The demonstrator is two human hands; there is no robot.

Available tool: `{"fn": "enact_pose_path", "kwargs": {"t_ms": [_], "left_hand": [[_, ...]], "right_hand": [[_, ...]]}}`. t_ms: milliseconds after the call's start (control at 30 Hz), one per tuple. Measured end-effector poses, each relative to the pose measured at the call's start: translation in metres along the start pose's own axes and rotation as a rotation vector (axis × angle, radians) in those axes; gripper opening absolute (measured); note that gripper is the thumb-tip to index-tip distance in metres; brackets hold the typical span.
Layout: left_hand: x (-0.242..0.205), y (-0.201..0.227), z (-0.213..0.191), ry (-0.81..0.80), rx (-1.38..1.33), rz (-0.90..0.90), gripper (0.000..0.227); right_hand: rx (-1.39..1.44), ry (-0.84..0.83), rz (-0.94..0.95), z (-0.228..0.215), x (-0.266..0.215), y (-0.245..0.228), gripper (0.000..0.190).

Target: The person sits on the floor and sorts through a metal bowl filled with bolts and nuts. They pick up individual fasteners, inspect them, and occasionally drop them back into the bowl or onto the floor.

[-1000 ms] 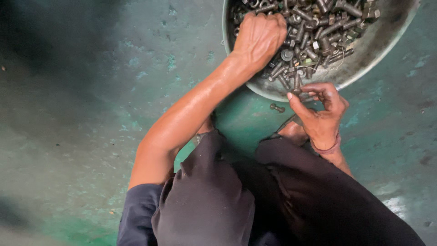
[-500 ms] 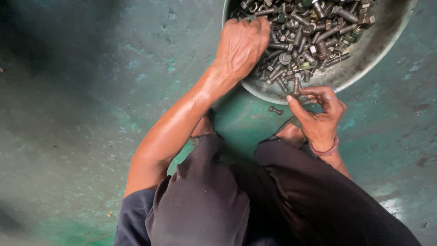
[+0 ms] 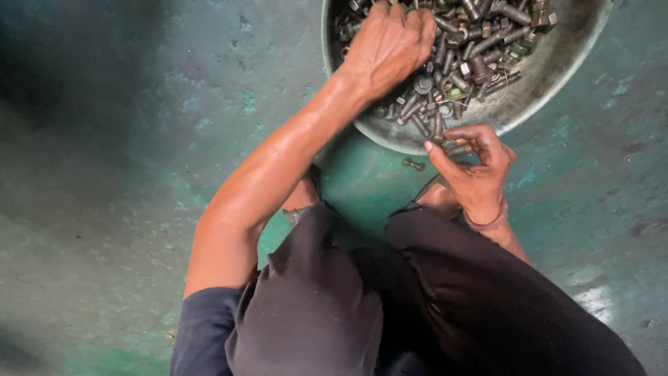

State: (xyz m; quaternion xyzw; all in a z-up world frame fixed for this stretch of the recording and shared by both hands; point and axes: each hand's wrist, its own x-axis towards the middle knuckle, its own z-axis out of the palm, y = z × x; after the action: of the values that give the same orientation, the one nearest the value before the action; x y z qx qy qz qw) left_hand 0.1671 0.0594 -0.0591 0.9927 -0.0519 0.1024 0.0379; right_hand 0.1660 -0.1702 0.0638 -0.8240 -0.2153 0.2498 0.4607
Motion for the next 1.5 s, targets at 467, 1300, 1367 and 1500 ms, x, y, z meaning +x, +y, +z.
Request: {"fn": "enact_pose_path", "kwargs": {"t_ms": [467, 1300, 1367, 1500], "left_hand": [[-0.021, -0.004, -0.051, 0.143, -0.755, -0.597, 0.014], [-0.034, 0.011, -0.020, -0.038, -2.191, -1.034, 0.020], [-0.032, 0.010, -0.022, -0.033, -2.173, -1.034, 0.021], [-0.034, 0.002, -0.029, -0.075, -2.315, -0.901, 0.024]], "right_hand": [[0.041, 0.003, 0.010, -0.004, 0.001, 0.002, 0.026], [0.015, -0.010, 0.018, 0.001, 0.004, 0.003, 0.028], [0.018, -0.013, 0.026, 0.001, 0.004, 0.004, 0.028], [0.010, -0.023, 0.029, 0.002, 0.006, 0.005, 0.028]]}}
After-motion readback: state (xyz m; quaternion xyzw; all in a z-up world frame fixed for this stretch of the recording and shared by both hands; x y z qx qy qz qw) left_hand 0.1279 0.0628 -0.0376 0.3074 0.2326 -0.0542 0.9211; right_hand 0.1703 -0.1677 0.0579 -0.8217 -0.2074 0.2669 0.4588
